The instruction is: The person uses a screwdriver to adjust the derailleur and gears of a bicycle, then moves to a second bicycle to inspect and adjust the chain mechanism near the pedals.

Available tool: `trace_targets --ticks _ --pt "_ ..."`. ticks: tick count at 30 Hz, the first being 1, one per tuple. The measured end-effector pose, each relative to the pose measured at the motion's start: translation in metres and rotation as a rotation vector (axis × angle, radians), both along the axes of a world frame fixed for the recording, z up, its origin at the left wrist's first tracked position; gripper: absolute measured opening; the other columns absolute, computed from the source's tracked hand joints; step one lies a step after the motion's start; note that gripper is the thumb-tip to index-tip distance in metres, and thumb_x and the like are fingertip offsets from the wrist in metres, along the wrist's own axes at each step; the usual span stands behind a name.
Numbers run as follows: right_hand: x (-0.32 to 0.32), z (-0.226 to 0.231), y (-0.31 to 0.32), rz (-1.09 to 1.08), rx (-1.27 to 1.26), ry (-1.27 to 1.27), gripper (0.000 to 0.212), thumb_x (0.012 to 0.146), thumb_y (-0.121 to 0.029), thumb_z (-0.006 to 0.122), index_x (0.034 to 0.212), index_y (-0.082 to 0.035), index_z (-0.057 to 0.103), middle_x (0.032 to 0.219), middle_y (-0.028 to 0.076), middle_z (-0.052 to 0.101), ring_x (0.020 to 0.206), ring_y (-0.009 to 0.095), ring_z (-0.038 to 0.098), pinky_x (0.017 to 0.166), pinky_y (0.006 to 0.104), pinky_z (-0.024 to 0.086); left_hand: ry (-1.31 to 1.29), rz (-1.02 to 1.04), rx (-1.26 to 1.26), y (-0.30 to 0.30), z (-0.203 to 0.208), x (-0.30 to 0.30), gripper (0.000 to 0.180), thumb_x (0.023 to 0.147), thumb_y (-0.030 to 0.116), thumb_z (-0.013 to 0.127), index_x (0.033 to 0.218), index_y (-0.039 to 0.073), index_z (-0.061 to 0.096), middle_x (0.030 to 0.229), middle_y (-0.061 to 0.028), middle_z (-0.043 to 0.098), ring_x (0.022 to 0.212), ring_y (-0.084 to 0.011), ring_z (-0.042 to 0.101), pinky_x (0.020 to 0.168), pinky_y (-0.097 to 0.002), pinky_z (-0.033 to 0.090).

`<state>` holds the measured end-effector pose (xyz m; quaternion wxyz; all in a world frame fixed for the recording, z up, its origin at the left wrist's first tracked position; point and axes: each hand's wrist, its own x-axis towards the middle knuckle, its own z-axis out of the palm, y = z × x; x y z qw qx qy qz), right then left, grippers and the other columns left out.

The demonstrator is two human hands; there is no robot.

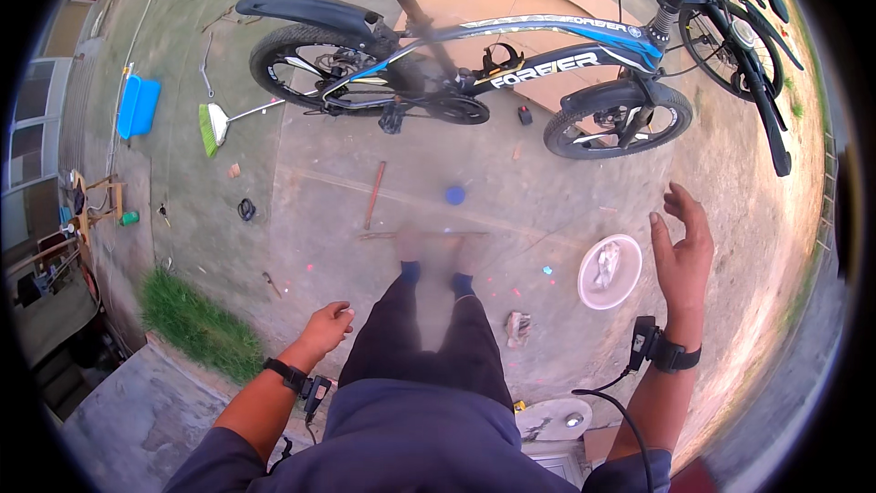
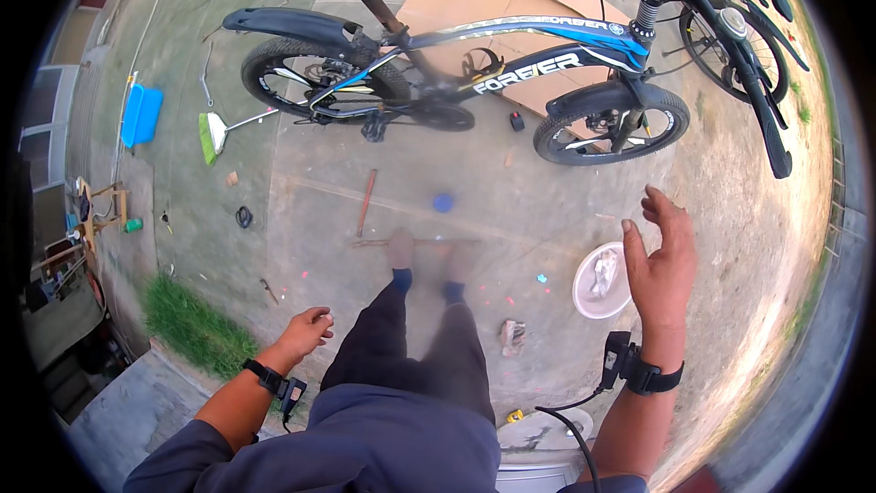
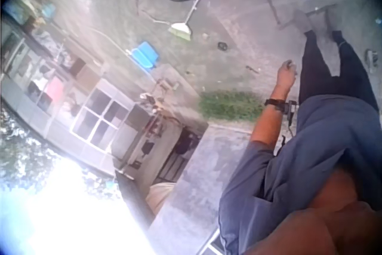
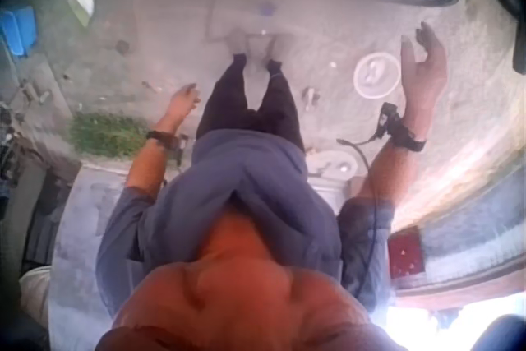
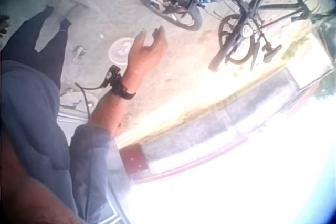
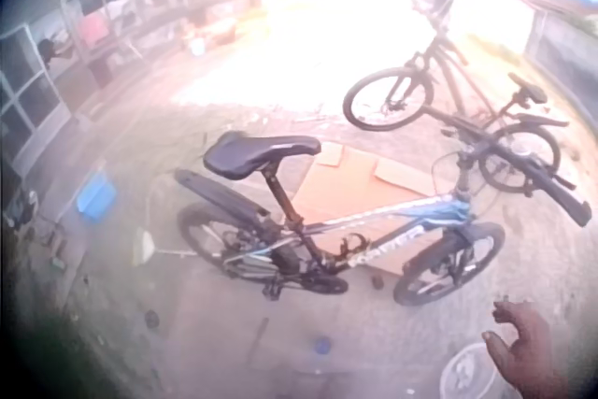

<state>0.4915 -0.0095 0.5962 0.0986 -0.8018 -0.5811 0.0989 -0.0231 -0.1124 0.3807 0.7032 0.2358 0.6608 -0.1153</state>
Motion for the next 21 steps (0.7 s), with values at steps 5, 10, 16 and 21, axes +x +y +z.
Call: trace_targets --ticks 5,10,16,21 --pt "-0.034 -0.058 -0.072 0.032 -0.319 0.276 0.046 0.078 -0.013 0.076 0.121 -0.006 0.061 0.097 0.012 0.068 0.093 0.03 0.065 0.085 0.0415 0.05 -0.056 -0.094 0.14 0.017 0.004 0.031 0.052 0.098 0.028 0.06 0.14 0.0 0.048 0.115 -0.0129 0.065 0.094 -0.0185 0.066 0.077 -0.0329 0.054" --pt "-0.057 -0.086 -0.142 0.093 -0.591 0.444 0.043 0.082 -0.022 0.074 0.121 -0.007 0.063 0.101 0.013 0.069 0.095 0.031 0.066 0.085 0.041 0.052 -0.082 -0.199 0.311 0.053 0.02 0.081 0.053 0.098 0.024 0.06 0.142 0.0 0.045 0.114 -0.0138 0.066 0.092 -0.0179 0.067 0.077 -0.031 0.054" --pt "-0.054 -0.095 -0.194 -0.059 -0.657 0.563 0.043 0.083 -0.024 0.074 0.121 -0.006 0.064 0.104 0.014 0.07 0.097 0.031 0.067 0.083 0.0415 0.053 -0.115 -0.316 0.557 0.099 0.032 0.143 0.06 0.098 0.023 0.058 0.149 0.001 0.034 0.112 -0.0151 0.067 0.091 -0.0202 0.068 0.081 -0.0321 0.053" --pt "-0.034 -0.101 -0.221 -0.201 -0.596 0.584 0.042 0.083 -0.024 0.074 0.12 -0.007 0.064 0.105 0.013 0.07 0.094 0.03 0.068 0.081 0.0401 0.054 -0.136 -0.379 0.69 0.13 0.045 0.192 0.068 0.099 0.021 0.056 0.155 0.002 0.021 0.111 -0.0153 0.067 0.091 -0.0192 0.067 0.085 -0.0325 0.052"
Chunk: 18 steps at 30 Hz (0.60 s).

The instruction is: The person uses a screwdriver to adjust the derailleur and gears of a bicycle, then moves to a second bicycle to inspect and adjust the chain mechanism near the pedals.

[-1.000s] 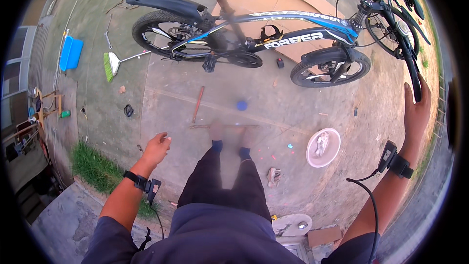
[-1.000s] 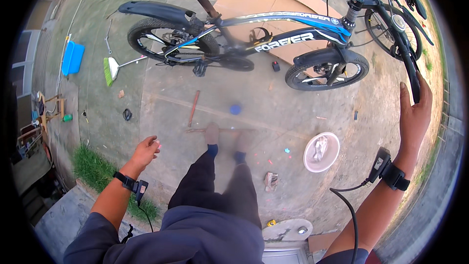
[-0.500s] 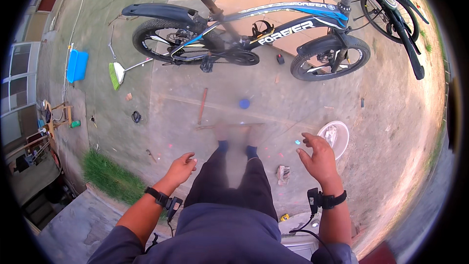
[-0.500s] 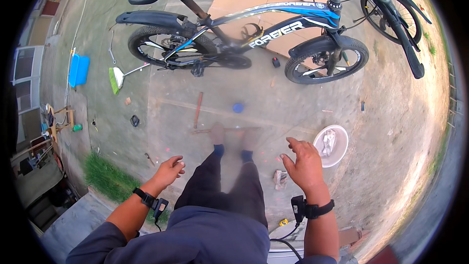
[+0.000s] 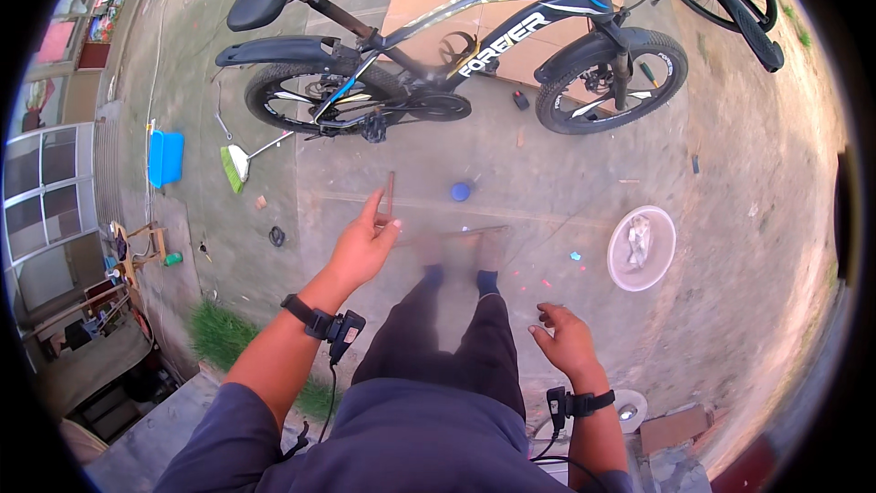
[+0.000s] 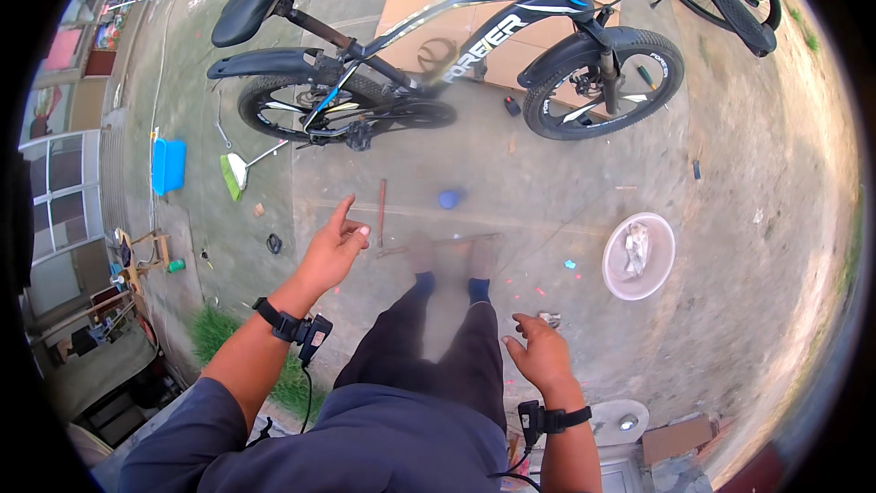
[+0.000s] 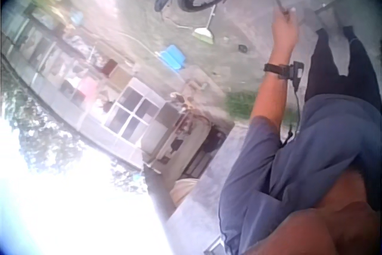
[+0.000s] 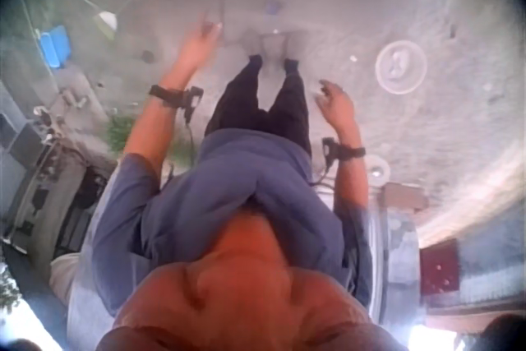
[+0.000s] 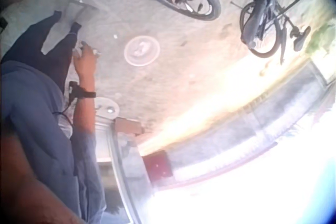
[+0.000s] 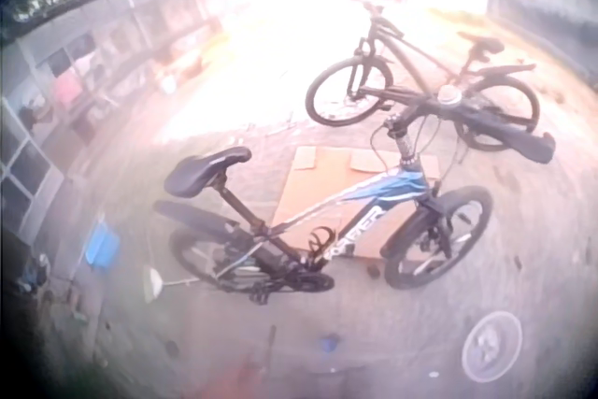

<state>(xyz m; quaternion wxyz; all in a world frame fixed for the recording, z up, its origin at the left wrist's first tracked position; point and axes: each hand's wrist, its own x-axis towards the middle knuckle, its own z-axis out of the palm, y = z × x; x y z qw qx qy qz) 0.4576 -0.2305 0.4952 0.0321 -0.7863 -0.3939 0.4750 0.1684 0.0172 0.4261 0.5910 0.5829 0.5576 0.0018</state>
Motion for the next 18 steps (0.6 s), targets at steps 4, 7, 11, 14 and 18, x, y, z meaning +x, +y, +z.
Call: trace_targets --ticks 4,7,11,14,18 --pt "0.015 -0.003 -0.019 -0.055 0.0 -0.011 0.041 0.083 -0.023 0.074 0.12 -0.007 0.065 0.104 0.012 0.071 0.091 0.028 0.069 0.08 0.0383 0.054 -0.063 0.005 0.04 0.009 -0.001 0.03 0.071 0.099 0.02 0.056 0.154 -0.002 0.018 0.109 -0.0149 0.067 0.092 -0.0187 0.068 0.084 -0.031 0.051" --pt "0.019 -0.005 -0.03 -0.077 0.017 -0.004 0.041 0.083 -0.023 0.074 0.12 -0.007 0.065 0.104 0.012 0.071 0.09 0.027 0.069 0.079 0.0381 0.054 -0.067 0.013 0.08 0.011 -0.003 0.046 0.072 0.099 0.022 0.057 0.153 -0.005 0.018 0.109 -0.0167 0.068 0.093 -0.0208 0.068 0.084 -0.0321 0.052" --pt "0.023 -0.005 -0.04 -0.106 0.017 0.012 0.042 0.083 -0.024 0.074 0.12 -0.006 0.065 0.104 0.012 0.07 0.091 0.027 0.069 0.079 0.0383 0.054 -0.064 0.03 0.099 0.012 0.004 0.064 0.074 0.097 0.025 0.058 0.152 -0.006 0.02 0.11 -0.0201 0.069 0.094 -0.0256 0.069 0.085 -0.0354 0.053" --pt "0.027 -0.005 -0.043 -0.113 -0.002 0.018 0.042 0.083 -0.023 0.074 0.12 -0.006 0.065 0.104 0.013 0.07 0.091 0.028 0.069 0.079 0.0383 0.054 -0.061 0.041 0.103 0.013 0.003 0.073 0.075 0.097 0.025 0.058 0.151 -0.008 0.019 0.109 -0.0195 0.069 0.09 -0.0253 0.07 0.084 -0.0344 0.053" --pt "0.028 -0.006 -0.044 -0.12 0.005 0.019 0.041 0.083 -0.023 0.074 0.12 -0.006 0.065 0.104 0.012 0.07 0.092 0.027 0.069 0.08 0.038 0.054 -0.06 0.034 0.12 0.017 0.0 0.078 0.076 0.097 0.024 0.058 0.151 -0.01 0.017 0.107 -0.0184 0.07 0.088 -0.0246 0.071 0.083 -0.0331 0.053"
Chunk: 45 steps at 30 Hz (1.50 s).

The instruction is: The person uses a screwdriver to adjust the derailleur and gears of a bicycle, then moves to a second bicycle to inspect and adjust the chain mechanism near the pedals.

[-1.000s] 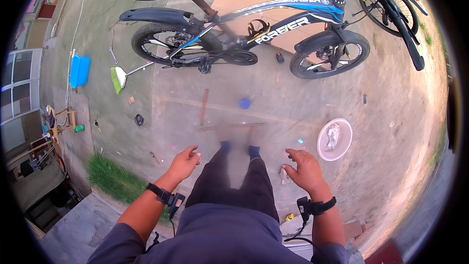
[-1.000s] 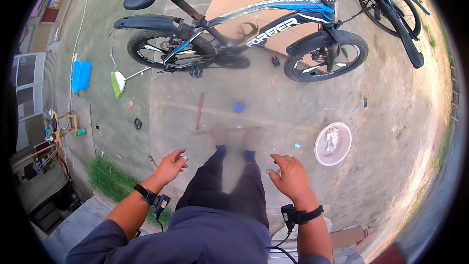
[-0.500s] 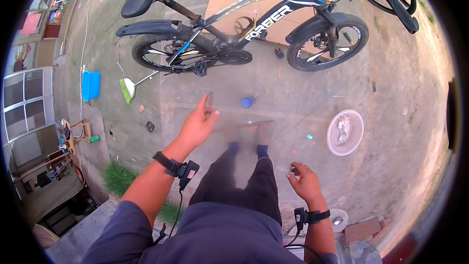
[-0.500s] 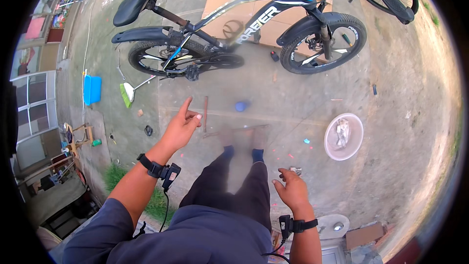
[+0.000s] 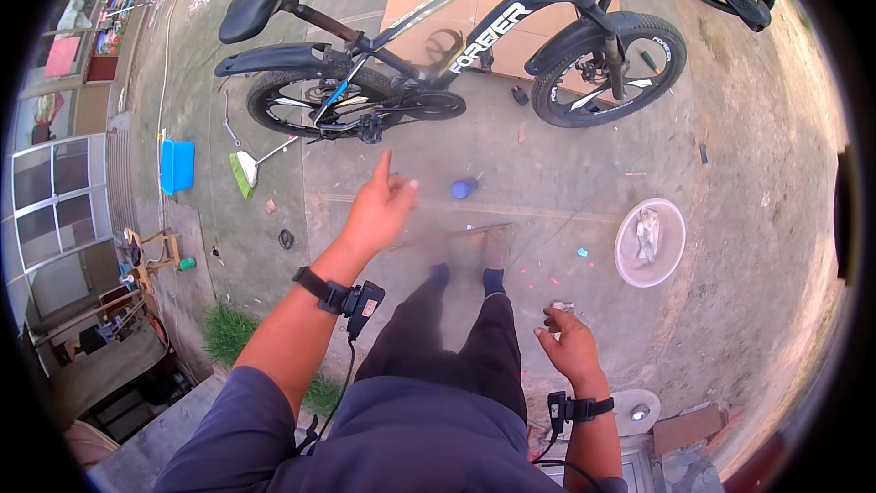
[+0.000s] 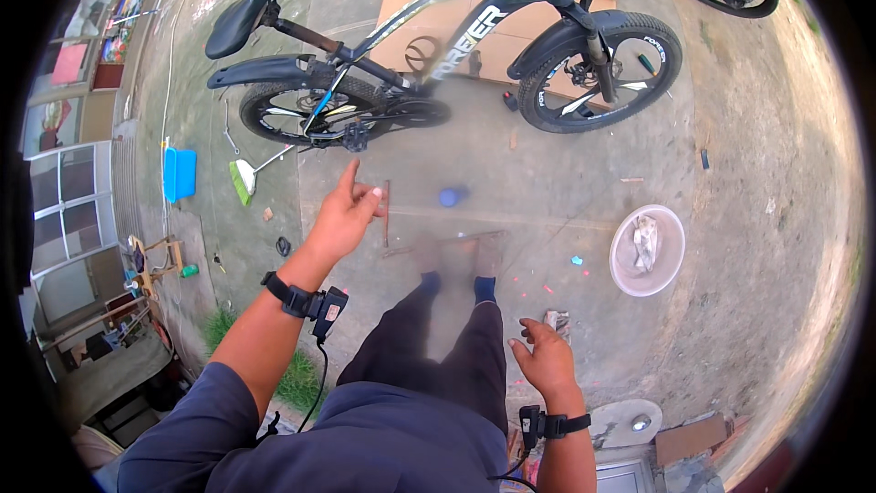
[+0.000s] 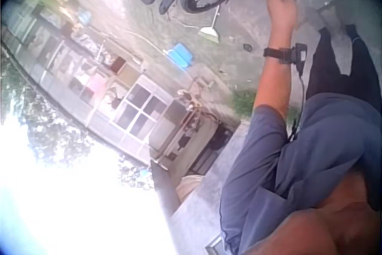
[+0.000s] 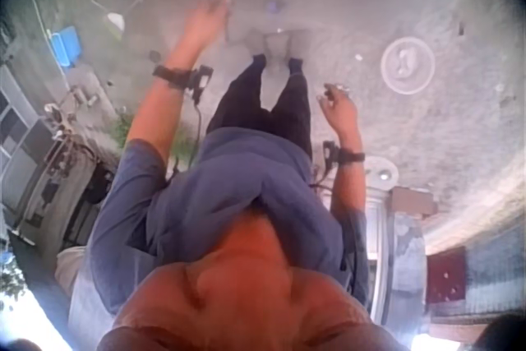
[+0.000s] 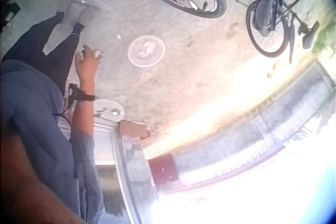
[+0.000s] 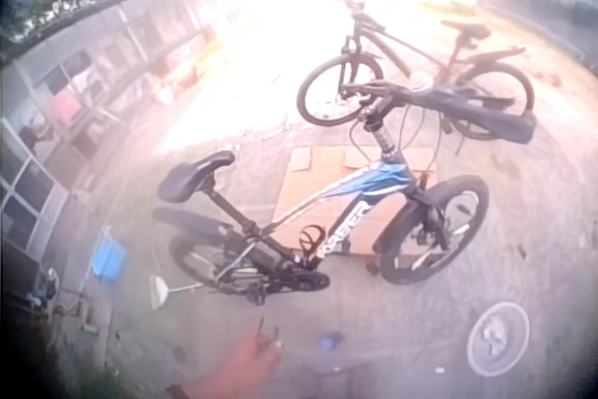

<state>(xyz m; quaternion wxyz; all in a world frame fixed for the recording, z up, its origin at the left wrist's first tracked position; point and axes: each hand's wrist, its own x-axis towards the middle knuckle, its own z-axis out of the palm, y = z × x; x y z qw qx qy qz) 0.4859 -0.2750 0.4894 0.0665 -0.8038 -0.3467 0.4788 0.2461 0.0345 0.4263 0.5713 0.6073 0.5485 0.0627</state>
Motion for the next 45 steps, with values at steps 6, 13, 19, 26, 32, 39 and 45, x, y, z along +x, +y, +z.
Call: trace_targets --ticks 6,13,19,26,32,39,45 --pt "0.003 0.0 -0.002 -0.01 -0.002 0.003 0.041 0.083 -0.024 0.074 0.119 -0.006 0.065 0.104 0.012 0.07 0.092 0.026 0.069 0.08 0.0378 0.054 -0.019 0.041 -0.003 0.004 0.007 0.007 0.077 0.096 0.024 0.058 0.151 -0.011 0.016 0.106 -0.018 0.07 0.085 -0.0237 0.071 0.082 -0.0325 0.053" --pt "0.002 -0.002 0.002 0.005 0.002 0.007 0.041 0.084 -0.024 0.074 0.12 -0.007 0.065 0.104 0.011 0.07 0.093 0.026 0.069 0.08 0.0374 0.054 -0.1 0.103 0.02 0.008 0.004 0.009 0.07 0.101 0.019 0.054 0.153 -0.006 0.015 0.104 -0.0125 0.07 0.081 -0.0159 0.067 0.073 -0.0286 0.055" --pt "0.005 -0.005 0.006 0.022 0.002 0.001 0.041 0.084 -0.024 0.074 0.12 -0.007 0.065 0.104 0.011 0.07 0.093 0.026 0.069 0.08 0.0375 0.054 -0.254 0.277 0.06 0.003 0.025 0.019 0.055 0.104 0.023 0.051 0.149 0.001 0.028 0.095 -0.0095 0.068 0.075 -0.011 0.064 0.062 -0.0246 0.049" --pt "-0.004 -0.003 0.016 0.043 -0.004 -0.005 0.04 0.084 -0.025 0.074 0.119 -0.007 0.065 0.103 0.011 0.071 0.091 0.026 0.069 0.08 0.0379 0.054 -0.239 0.135 0.212 -0.007 0.043 0.0 0.026 0.106 0.025 0.049 0.092 0.004 0.056 0.069 -0.0011 0.059 0.06 -0.007 0.054 0.053 -0.024 0.042" --pt "-0.017 -0.001 0.034 0.105 -0.025 -0.024 0.04 0.084 -0.025 0.073 0.118 -0.007 0.065 0.101 0.011 0.072 0.09 0.027 0.068 0.081 0.0381 0.054 -0.154 -0.038 0.334 -0.026 0.037 -0.017 0.032 0.104 0.026 0.052 0.081 0.004 0.052 0.065 -0.0049 0.057 0.057 -0.0141 0.054 0.056 -0.0291 0.045" --pt "-0.028 -0.003 0.045 0.137 -0.027 -0.024 0.04 0.084 -0.025 0.073 0.119 -0.007 0.065 0.101 0.011 0.071 0.09 0.026 0.069 0.081 0.0377 0.054 0.062 -0.51 0.204 -0.047 0.016 -0.051 0.033 0.097 0.034 0.056 0.086 0.004 0.058 0.084 -0.016 0.067 0.078 -0.0402 0.062 0.07 -0.0468 0.05" --pt "-0.055 -0.007 0.068 0.189 -0.045 -0.017 0.04 0.084 -0.024 0.073 0.119 -0.006 0.065 0.102 0.012 0.071 0.091 0.026 0.069 0.081 0.0369 0.055 0.185 -0.586 -0.038 -0.085 -0.017 -0.113 0.032 0.095 0.037 0.056 0.095 0.006 0.063 0.09 -0.0169 0.068 0.085 -0.0401 0.064 0.075 -0.0492 0.05"
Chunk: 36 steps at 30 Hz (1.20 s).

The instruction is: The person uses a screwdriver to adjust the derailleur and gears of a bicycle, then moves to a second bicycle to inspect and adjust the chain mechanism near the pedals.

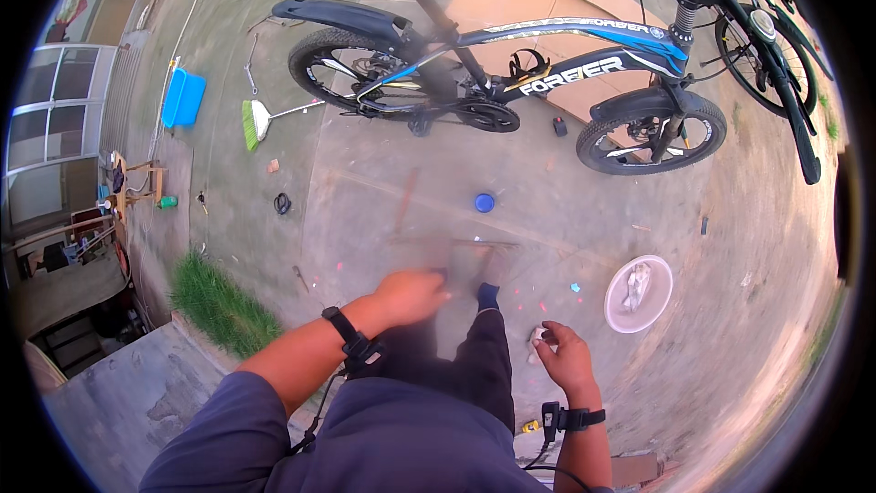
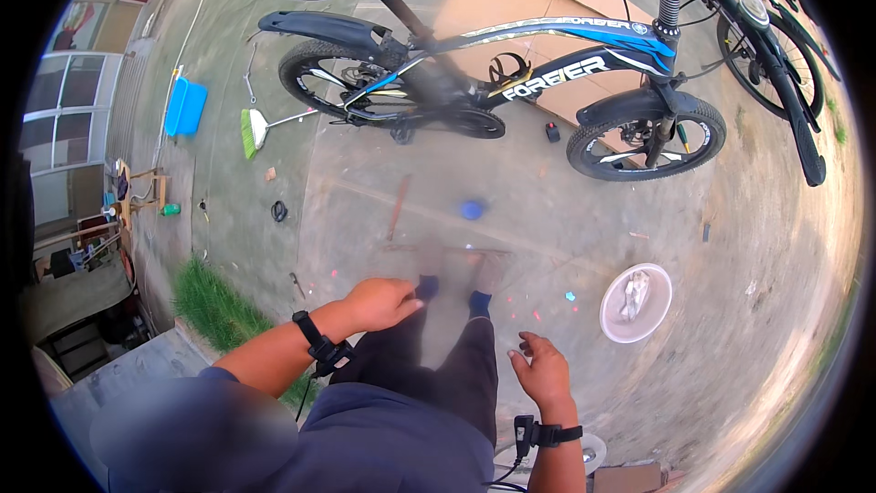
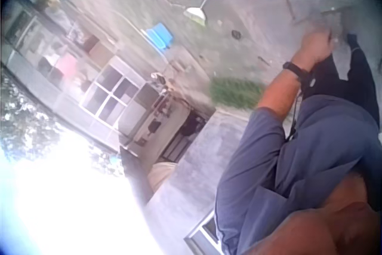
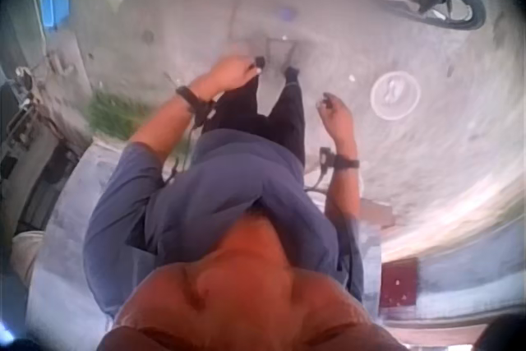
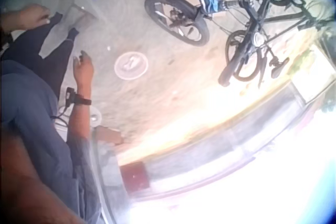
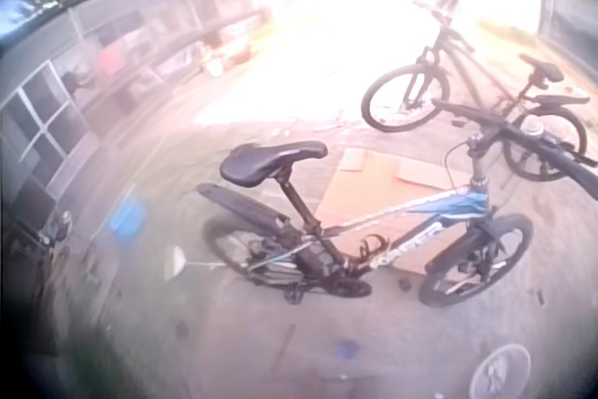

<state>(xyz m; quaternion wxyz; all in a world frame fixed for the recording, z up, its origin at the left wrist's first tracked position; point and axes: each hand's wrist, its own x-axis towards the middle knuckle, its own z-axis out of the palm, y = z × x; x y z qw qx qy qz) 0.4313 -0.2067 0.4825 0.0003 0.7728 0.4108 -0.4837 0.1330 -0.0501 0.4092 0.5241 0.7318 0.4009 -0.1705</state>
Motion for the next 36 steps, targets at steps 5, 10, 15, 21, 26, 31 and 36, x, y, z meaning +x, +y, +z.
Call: trace_targets --ticks 5,10,15,21,26,31,36 --pt "-0.028 -0.006 0.023 0.052 -0.023 0.013 0.041 0.084 -0.025 0.073 0.12 -0.006 0.066 0.104 0.013 0.07 0.091 0.026 0.069 0.081 0.0369 0.055 0.069 0.047 -0.124 -0.032 -0.015 -0.045 0.032 0.095 0.037 0.056 0.096 0.006 0.064 0.092 -0.0166 0.069 0.087 -0.0391 0.064 0.077 -0.0485 0.05" --pt "-0.08 -0.015 0.05 0.11 -0.04 0.025 0.041 0.084 -0.024 0.073 0.12 -0.006 0.065 0.105 0.013 0.07 0.093 0.026 0.07 0.082 0.0369 0.055 0.108 0.092 -0.193 -0.047 -0.03 -0.105 0.033 0.095 0.037 0.056 0.098 0.006 0.065 0.094 -0.0163 0.07 0.09 -0.038 0.065 0.079 -0.0471 0.051" --pt "-0.103 -0.018 0.071 0.204 -0.037 0.032 0.04 0.085 -0.024 0.072 0.121 -0.007 0.065 0.105 0.012 0.07 0.093 0.026 0.07 0.083 0.0369 0.055 0.105 0.229 -0.228 -0.063 -0.038 -0.138 0.032 0.095 0.036 0.056 0.1 0.006 0.065 0.096 -0.0164 0.07 0.09 -0.0375 0.065 0.079 -0.0465 0.051" --pt "-0.147 -0.023 0.099 0.307 -0.067 0.037 0.041 0.085 -0.024 0.073 0.121 -0.007 0.065 0.106 0.012 0.07 0.093 0.026 0.069 0.082 0.0373 0.055 0.098 0.321 -0.231 -0.073 -0.046 -0.182 0.032 0.095 0.036 0.056 0.102 0.005 0.064 0.096 -0.0165 0.07 0.091 -0.0372 0.065 0.08 -0.0459 0.051" --pt "-0.181 -0.029 0.115 0.355 -0.095 0.053 0.042 0.085 -0.025 0.073 0.122 -0.008 0.065 0.107 0.012 0.07 0.093 0.026 0.069 0.082 0.0376 0.055 0.086 0.402 -0.245 -0.08 -0.048 -0.212 0.032 0.095 0.036 0.056 0.101 0.005 0.064 0.096 -0.016 0.07 0.091 -0.0372 0.066 0.08 -0.0458 0.051" --pt "-0.193 -0.026 0.14 0.446 -0.111 0.034 0.041 0.085 -0.026 0.072 0.122 -0.008 0.065 0.108 0.013 0.07 0.094 0.027 0.069 0.082 0.0375 0.055 0.069 0.479 -0.246 -0.086 -0.046 -0.215 0.031 0.094 0.035 0.057 0.099 0.005 0.065 0.094 -0.016 0.07 0.09 -0.0371 0.066 0.08 -0.0461 0.051" --pt "-0.227 -0.026 0.161 0.485 -0.112 0.041 0.041 0.086 -0.028 0.071 0.121 -0.009 0.065 0.108 0.013 0.07 0.093 0.027 0.069 0.081 0.0377 0.055 0.059 0.57 -0.239 -0.095 -0.052 -0.246 0.029 0.094 0.034 0.059 0.099 0.006 0.065 0.093 -0.0159 0.07 0.09 -0.037 0.066 0.08 -0.0462 0.051"
